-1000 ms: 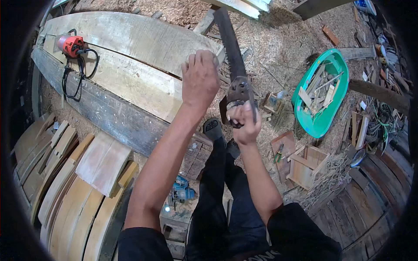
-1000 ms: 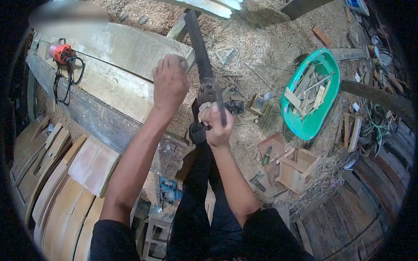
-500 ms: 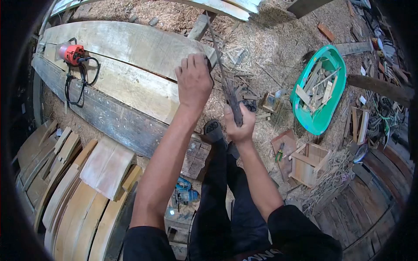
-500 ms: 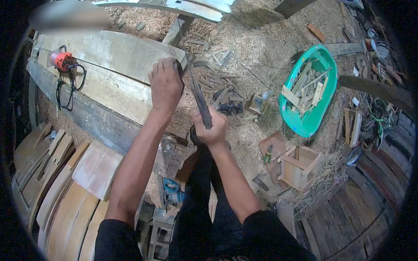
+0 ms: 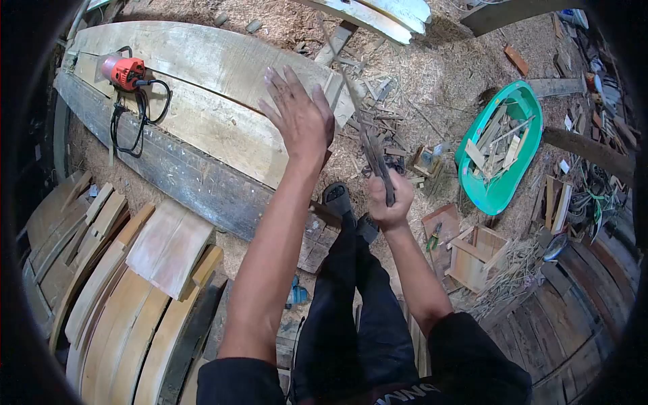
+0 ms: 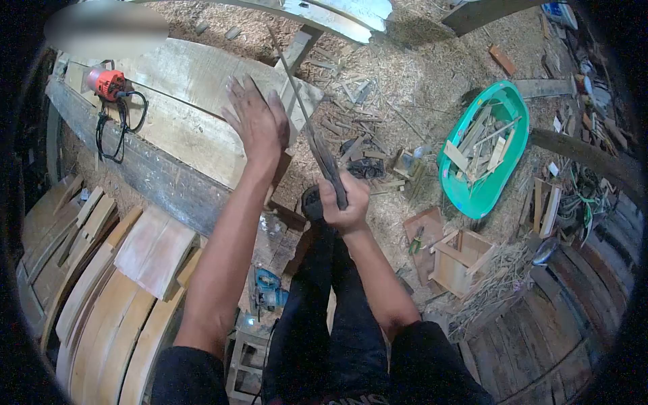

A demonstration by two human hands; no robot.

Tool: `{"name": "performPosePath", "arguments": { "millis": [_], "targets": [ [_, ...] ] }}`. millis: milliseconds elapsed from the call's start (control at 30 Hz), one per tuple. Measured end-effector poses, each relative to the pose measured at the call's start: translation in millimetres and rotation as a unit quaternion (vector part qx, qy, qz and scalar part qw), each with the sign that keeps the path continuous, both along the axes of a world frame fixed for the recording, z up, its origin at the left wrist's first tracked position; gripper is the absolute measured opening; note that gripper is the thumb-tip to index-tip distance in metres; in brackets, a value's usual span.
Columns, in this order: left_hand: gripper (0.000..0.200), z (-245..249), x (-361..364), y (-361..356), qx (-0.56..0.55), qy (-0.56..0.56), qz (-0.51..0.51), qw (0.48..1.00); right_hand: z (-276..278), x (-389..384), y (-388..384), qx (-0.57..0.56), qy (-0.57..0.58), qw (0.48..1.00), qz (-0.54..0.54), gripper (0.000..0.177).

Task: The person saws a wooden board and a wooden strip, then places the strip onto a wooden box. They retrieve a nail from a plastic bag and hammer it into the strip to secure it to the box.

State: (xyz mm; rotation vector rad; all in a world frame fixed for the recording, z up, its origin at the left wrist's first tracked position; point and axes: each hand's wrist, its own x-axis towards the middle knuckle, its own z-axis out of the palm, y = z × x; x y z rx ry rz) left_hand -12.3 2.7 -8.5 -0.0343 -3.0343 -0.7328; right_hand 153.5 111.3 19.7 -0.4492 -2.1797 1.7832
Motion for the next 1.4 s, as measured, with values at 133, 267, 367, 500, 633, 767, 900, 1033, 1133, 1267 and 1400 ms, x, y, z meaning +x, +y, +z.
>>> {"name": "performPosePath", "arguments": {
  "millis": [133, 267, 367, 500, 633, 767, 900, 1033, 1133, 1267, 1400],
  "targets": [
    [0.066, -2, -1, 0, -0.002, 0.011, -0.002, 1.000, -3, 21, 6, 0.020, -0.038, 0.999, 0.017, 0.030],
    [0.064, 4, -1, -2, 0.015, -0.006, 0.006, 1.000, -14, 40, 4, 0.042, -0.054, 0.997, 0.028, 0.034],
    [0.063, 4, -3, 0, -0.012, -0.010, 0.011, 1.000, -16, 51, -2, 0.008, -0.043, 0.999, 0.002, 0.034],
    [0.062, 2, -2, 3, -0.050, -0.001, 0.008, 0.999, -16, 33, 4, -0.027, -0.088, 0.996, -0.003, 0.032],
    [0.061, 3, 0, 5, -0.055, -0.001, 0.002, 0.998, -10, 28, 1, -0.012, -0.112, 0.994, 0.007, 0.030],
    [0.061, 3, -6, 6, -0.064, 0.007, 0.004, 0.998, -9, 43, -11, -0.053, -0.049, 0.997, -0.041, 0.026],
    [0.061, 4, 1, 3, -0.061, 0.003, -0.011, 0.998, -3, 2, -9, -0.035, -0.117, 0.992, -0.016, 0.029],
    [0.062, 2, -2, 3, -0.069, -0.006, -0.007, 0.998, -18, 42, -6, -0.011, -0.045, 0.999, -0.008, 0.028],
    [0.061, 2, -1, 3, -0.060, 0.005, -0.008, 0.998, -23, 17, 3, -0.050, -0.079, 0.996, 0.016, 0.025],
    [0.061, 0, -1, 3, -0.064, 0.015, -0.008, 0.998, -11, 36, -6, -0.027, -0.101, 0.995, 0.009, 0.022],
    [0.061, 0, 3, 6, -0.047, 0.011, -0.017, 0.999, -23, 43, -1, -0.020, -0.014, 1.000, 0.006, 0.024]
  ]
}}
